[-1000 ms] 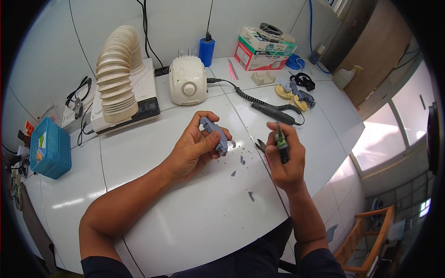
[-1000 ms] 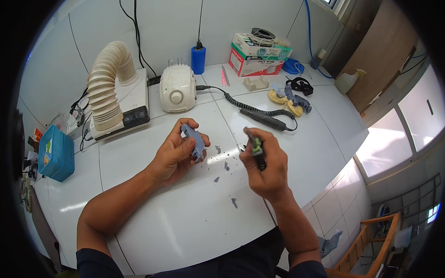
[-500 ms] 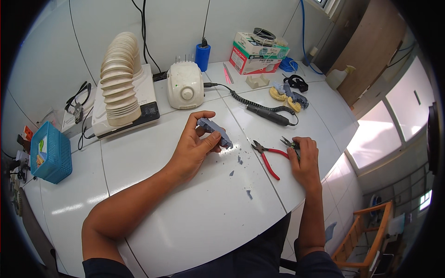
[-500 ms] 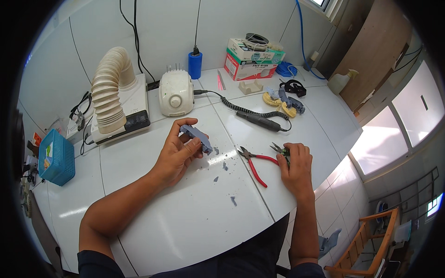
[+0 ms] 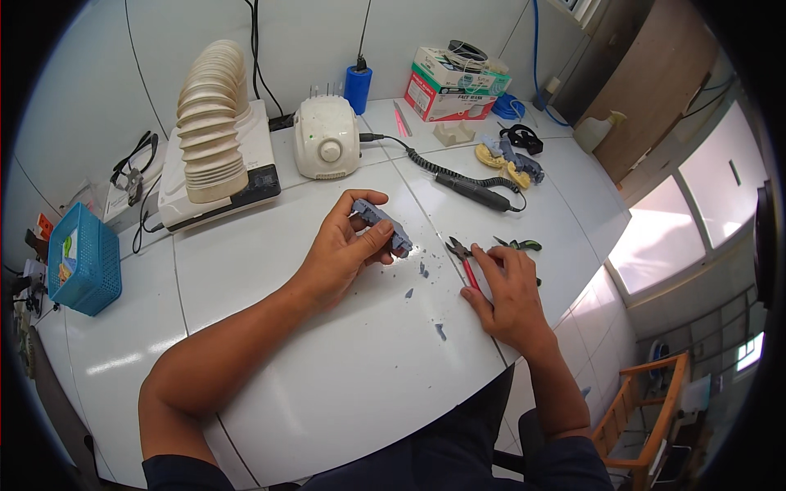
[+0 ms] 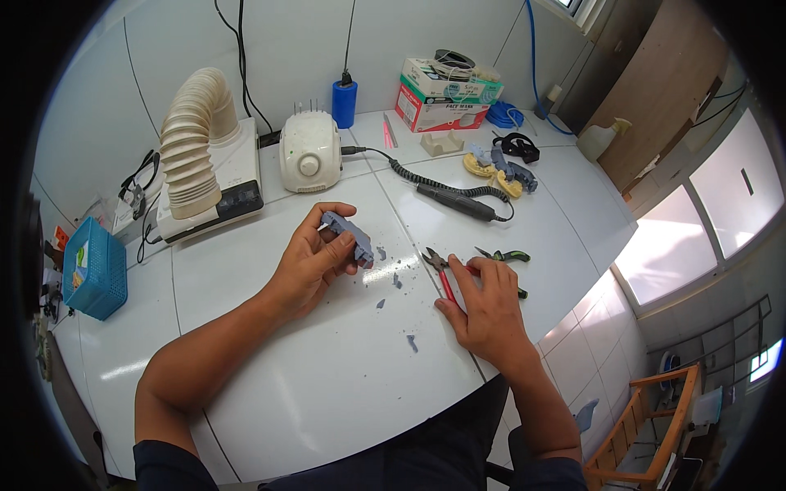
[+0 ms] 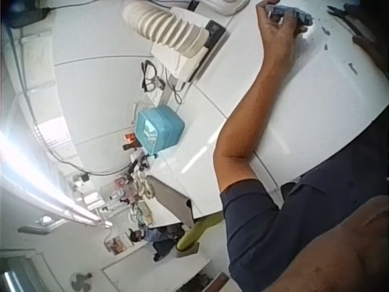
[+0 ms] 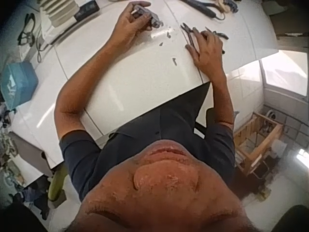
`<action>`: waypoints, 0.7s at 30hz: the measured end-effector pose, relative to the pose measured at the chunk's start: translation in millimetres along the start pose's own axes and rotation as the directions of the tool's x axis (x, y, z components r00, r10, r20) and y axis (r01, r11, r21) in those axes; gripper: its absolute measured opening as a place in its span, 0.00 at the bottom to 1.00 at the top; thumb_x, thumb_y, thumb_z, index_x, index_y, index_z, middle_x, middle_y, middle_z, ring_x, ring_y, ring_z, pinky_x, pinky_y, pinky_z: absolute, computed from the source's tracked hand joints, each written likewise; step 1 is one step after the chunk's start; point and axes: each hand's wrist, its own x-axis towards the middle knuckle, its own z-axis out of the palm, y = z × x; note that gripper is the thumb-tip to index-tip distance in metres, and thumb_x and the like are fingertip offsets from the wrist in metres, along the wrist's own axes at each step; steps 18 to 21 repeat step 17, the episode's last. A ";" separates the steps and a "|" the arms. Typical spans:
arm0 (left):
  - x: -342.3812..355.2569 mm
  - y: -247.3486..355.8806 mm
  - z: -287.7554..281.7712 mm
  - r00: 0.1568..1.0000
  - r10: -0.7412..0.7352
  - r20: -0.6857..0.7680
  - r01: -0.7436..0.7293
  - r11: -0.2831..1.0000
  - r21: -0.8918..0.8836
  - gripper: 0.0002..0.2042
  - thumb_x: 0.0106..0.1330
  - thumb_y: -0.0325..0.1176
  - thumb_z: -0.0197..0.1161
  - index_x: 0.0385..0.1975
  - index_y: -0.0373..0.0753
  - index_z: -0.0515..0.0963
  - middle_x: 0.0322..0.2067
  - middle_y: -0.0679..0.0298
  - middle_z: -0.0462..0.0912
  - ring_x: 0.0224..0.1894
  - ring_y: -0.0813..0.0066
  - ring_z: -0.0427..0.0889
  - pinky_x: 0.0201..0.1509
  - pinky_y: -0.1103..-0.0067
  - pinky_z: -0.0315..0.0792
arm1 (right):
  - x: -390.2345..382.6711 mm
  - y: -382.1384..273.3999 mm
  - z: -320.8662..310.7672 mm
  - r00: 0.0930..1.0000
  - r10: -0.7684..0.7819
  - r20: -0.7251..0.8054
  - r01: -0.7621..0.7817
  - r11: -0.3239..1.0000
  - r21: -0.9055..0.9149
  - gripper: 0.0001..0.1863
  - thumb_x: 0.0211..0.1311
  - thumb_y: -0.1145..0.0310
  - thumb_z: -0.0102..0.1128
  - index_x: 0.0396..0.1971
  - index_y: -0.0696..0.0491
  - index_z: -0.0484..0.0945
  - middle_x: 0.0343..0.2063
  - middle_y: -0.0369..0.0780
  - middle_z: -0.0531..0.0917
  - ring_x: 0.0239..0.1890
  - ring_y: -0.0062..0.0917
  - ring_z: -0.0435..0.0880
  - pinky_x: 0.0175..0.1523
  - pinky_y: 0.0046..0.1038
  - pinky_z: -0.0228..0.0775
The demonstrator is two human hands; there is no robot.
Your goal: The recorder is trimming a blue dental tray with pliers and cutters at a laboratory bench.
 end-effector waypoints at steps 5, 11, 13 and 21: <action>-0.4 5.2 -4.5 0.983 -0.062 0.174 0.089 0.984 -0.154 0.26 0.79 0.40 0.64 0.70 0.43 0.62 0.48 0.56 0.80 0.44 0.73 0.84 0.44 0.82 0.78 | 4.1 -6.0 -0.6 0.998 -0.067 0.000 0.066 0.984 -0.165 0.27 0.69 0.67 0.63 0.64 0.65 0.76 0.51 0.51 0.76 0.50 0.41 0.78 0.56 0.42 0.74; -0.8 7.6 -5.7 0.961 -0.116 0.250 0.177 0.954 -0.241 0.27 0.77 0.39 0.63 0.71 0.43 0.61 0.50 0.56 0.80 0.46 0.73 0.85 0.44 0.83 0.79 | 16.8 -12.2 -16.0 0.986 0.121 -0.116 -0.023 0.781 0.624 0.16 0.71 0.79 0.49 0.54 0.67 0.76 0.38 0.45 0.78 0.29 0.30 0.78 0.34 0.28 0.73; 0.4 5.2 -7.7 0.961 -0.120 0.250 0.181 0.954 -0.239 0.28 0.76 0.39 0.64 0.71 0.43 0.61 0.50 0.56 0.80 0.46 0.72 0.85 0.44 0.83 0.80 | 20.5 -23.3 -15.0 0.978 0.203 -0.046 -0.110 0.691 0.715 0.12 0.74 0.75 0.58 0.51 0.65 0.77 0.32 0.41 0.76 0.28 0.27 0.78 0.37 0.27 0.73; 4.1 1.5 -11.3 0.953 -0.116 0.281 0.180 0.960 -0.215 0.29 0.76 0.41 0.65 0.71 0.43 0.61 0.52 0.55 0.79 0.46 0.71 0.86 0.46 0.83 0.81 | 28.3 -30.2 -6.7 0.966 -0.108 -0.235 0.201 0.885 0.420 0.29 0.66 0.52 0.77 0.56 0.57 0.80 0.45 0.47 0.74 0.34 0.29 0.79 0.38 0.28 0.74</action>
